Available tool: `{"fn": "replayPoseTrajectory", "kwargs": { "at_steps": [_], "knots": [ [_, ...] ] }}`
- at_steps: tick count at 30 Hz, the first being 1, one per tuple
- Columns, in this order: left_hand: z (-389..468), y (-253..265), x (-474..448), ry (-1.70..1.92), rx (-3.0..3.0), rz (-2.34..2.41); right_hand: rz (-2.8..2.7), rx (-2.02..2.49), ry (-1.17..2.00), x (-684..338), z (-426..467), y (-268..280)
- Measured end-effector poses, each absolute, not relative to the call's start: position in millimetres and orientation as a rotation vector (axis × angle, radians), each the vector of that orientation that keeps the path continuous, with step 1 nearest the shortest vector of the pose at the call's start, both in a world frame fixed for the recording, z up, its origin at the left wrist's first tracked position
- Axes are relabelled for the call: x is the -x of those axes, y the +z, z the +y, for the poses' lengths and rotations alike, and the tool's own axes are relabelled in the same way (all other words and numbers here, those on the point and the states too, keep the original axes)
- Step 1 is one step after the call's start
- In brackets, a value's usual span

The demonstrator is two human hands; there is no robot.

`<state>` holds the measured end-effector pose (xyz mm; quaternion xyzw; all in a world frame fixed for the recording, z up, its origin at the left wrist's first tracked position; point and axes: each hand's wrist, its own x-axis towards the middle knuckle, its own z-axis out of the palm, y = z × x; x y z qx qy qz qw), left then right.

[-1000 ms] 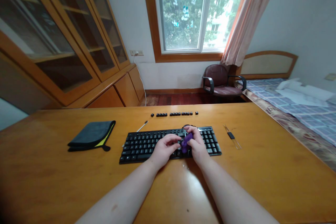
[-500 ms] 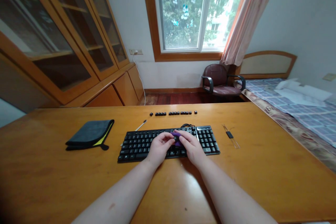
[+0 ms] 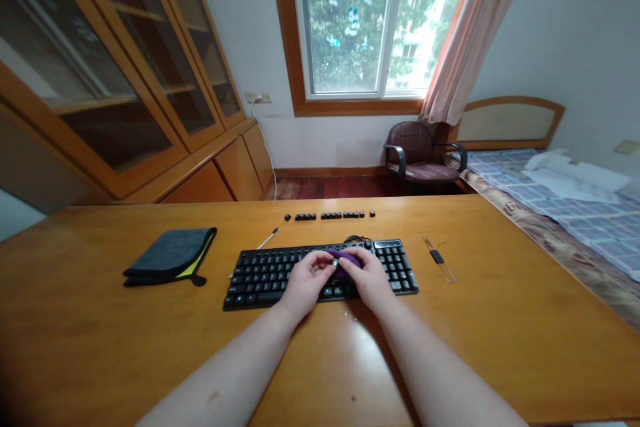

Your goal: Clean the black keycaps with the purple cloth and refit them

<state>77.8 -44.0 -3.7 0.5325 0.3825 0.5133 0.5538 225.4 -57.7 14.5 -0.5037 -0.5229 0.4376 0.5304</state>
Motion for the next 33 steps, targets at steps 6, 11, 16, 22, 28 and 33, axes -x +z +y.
{"fn": "replayPoseTrajectory", "kwargs": {
  "at_steps": [6,11,16,22,28,33],
  "knots": [
    [-40.3,-3.9,-76.8,1.313,-1.176,1.008,-1.081,0.87,1.47,-221.2,-59.7,15.1],
    [-42.2,0.3,-74.5,1.345,-1.218,1.032,-1.116,0.981,1.416,-220.8,-59.6,13.2],
    [-46.7,2.1,-77.5,1.297,-1.095,1.01,-1.199,0.986,1.236,-220.6,-58.3,12.2],
    [-48.0,4.1,-77.6,1.257,-1.03,1.029,-1.129,1.035,1.23,-221.7,-57.2,10.7],
    [-46.2,2.3,-78.8,1.203,-0.88,0.985,-1.11,1.055,1.282,-225.0,-57.0,12.0],
    [-43.0,-0.4,-77.1,1.256,-0.997,1.036,-1.247,1.063,1.139,-221.6,-58.2,10.5]
  ]
}}
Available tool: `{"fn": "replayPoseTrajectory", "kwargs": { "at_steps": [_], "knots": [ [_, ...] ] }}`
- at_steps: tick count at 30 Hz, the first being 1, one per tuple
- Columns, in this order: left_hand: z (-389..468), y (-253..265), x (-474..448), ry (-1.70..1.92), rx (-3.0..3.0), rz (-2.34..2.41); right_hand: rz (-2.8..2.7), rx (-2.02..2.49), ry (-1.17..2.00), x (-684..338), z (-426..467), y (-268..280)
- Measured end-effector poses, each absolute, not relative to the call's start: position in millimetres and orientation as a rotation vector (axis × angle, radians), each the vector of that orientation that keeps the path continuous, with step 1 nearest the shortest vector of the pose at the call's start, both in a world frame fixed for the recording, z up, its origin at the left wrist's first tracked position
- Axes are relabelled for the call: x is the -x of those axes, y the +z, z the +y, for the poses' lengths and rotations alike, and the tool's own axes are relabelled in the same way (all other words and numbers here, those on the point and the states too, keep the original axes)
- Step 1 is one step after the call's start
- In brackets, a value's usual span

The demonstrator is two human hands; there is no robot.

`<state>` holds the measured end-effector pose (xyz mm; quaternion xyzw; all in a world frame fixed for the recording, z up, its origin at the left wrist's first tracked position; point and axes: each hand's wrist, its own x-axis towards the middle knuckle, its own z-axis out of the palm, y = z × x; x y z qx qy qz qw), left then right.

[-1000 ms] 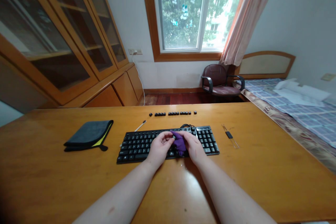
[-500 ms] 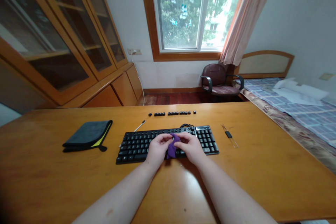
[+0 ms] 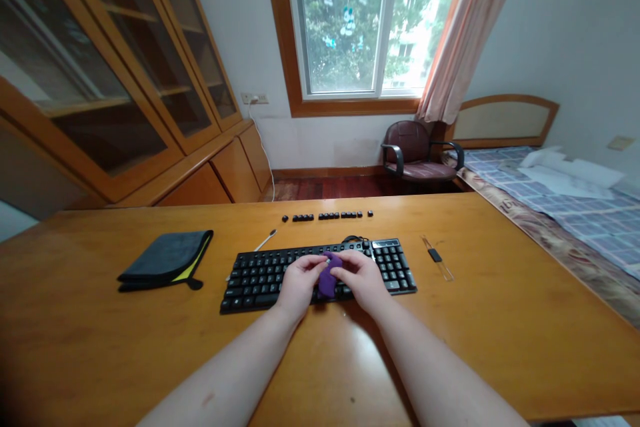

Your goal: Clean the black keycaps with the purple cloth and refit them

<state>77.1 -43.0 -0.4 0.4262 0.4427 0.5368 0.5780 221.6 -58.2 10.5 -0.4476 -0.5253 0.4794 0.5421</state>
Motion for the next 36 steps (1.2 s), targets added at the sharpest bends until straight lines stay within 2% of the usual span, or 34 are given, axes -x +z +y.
{"fn": "replayPoseTrajectory", "kwargs": {
  "at_steps": [15,26,36],
  "knots": [
    [-46.7,6.7,-77.8,1.21,-1.05,1.065,-1.276,1.133,1.009,-220.5,-59.7,13.0],
    [-44.9,5.9,-79.7,1.286,-0.968,0.895,-1.128,1.106,1.178,-219.1,-58.8,14.0],
    [-43.6,6.5,-77.3,1.309,-0.994,0.931,-1.262,1.076,1.124,-218.7,-60.4,14.7]
  ]
}}
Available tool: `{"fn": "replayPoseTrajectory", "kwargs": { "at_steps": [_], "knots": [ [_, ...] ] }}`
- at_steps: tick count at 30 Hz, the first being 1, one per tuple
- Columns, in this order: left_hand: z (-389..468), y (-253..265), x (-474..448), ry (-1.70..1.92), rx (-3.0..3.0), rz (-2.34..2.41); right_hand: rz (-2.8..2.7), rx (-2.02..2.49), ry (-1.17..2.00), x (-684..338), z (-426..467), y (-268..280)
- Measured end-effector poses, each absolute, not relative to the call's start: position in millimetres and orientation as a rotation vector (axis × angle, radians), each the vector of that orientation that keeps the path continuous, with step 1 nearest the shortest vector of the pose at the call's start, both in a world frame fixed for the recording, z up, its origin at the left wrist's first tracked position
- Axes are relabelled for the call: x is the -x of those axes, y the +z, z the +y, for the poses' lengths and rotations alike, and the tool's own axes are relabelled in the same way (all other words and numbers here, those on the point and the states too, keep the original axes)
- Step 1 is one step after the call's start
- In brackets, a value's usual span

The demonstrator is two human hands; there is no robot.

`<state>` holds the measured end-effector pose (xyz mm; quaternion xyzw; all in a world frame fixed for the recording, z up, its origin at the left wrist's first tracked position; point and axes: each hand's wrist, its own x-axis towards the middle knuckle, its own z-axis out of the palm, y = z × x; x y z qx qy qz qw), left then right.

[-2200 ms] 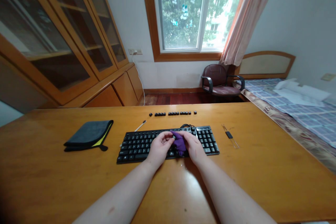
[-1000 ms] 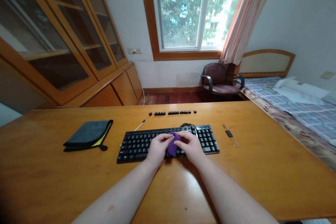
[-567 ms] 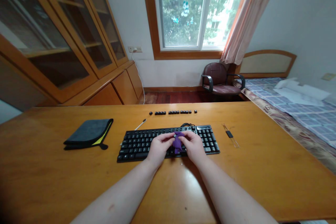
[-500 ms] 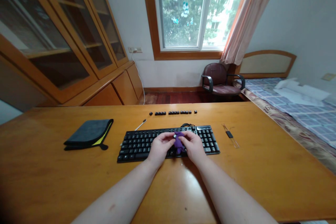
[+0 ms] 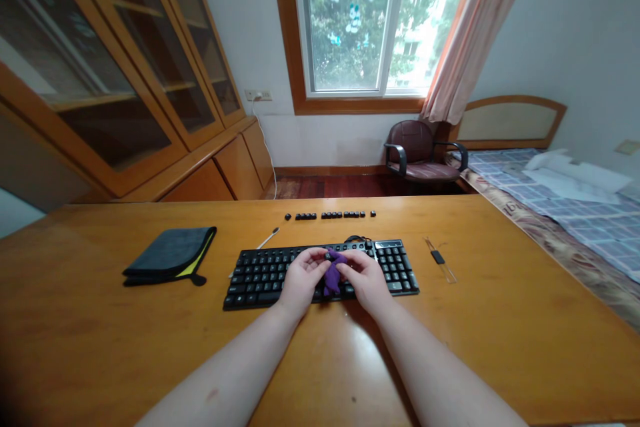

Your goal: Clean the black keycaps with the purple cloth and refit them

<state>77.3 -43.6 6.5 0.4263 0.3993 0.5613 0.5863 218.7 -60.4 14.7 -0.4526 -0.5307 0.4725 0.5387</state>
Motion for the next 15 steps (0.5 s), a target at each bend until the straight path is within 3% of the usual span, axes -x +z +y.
{"fn": "replayPoseTrajectory", "kwargs": {
  "at_steps": [15],
  "knots": [
    [-44.3,3.9,-77.9,1.25,-1.043,0.926,-1.183,1.154,1.142,-220.8,-55.8,11.7]
  ]
}}
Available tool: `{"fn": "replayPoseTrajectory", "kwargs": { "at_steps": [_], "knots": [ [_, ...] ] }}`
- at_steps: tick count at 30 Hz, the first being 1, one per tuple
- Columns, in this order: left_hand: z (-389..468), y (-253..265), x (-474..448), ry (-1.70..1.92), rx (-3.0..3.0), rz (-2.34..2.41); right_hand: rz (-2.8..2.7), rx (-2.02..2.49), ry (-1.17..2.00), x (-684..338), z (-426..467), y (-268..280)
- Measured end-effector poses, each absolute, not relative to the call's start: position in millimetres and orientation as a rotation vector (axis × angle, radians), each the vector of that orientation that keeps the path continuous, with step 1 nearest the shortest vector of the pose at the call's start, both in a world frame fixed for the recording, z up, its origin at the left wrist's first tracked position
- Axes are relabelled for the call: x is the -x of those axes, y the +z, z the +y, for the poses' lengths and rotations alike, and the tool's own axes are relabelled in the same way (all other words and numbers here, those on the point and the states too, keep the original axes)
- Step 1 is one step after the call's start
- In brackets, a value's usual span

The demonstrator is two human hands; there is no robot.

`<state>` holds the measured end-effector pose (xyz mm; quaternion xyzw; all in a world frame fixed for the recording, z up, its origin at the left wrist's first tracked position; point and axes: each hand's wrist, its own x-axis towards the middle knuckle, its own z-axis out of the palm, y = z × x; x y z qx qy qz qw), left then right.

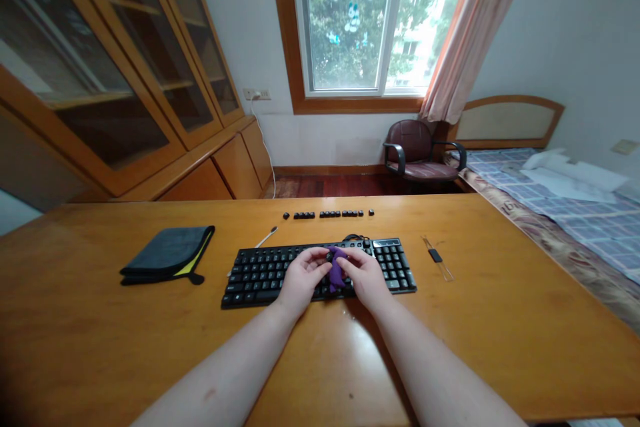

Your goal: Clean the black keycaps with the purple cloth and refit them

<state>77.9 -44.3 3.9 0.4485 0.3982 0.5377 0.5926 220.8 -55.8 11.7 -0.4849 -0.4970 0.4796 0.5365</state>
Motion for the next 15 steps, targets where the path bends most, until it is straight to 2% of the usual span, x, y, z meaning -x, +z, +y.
{"fn": "replayPoseTrajectory", "kwargs": {
  "at_steps": [7,15],
  "knots": [
    [-43,5,-75,1.28,-1.223,0.946,-1.218,1.114,1.124,-223,-58,14],
    [-41,-1,-79,1.342,-1.11,0.977,-1.305,1.061,1.184,-222,-56,5]
  ]
}}
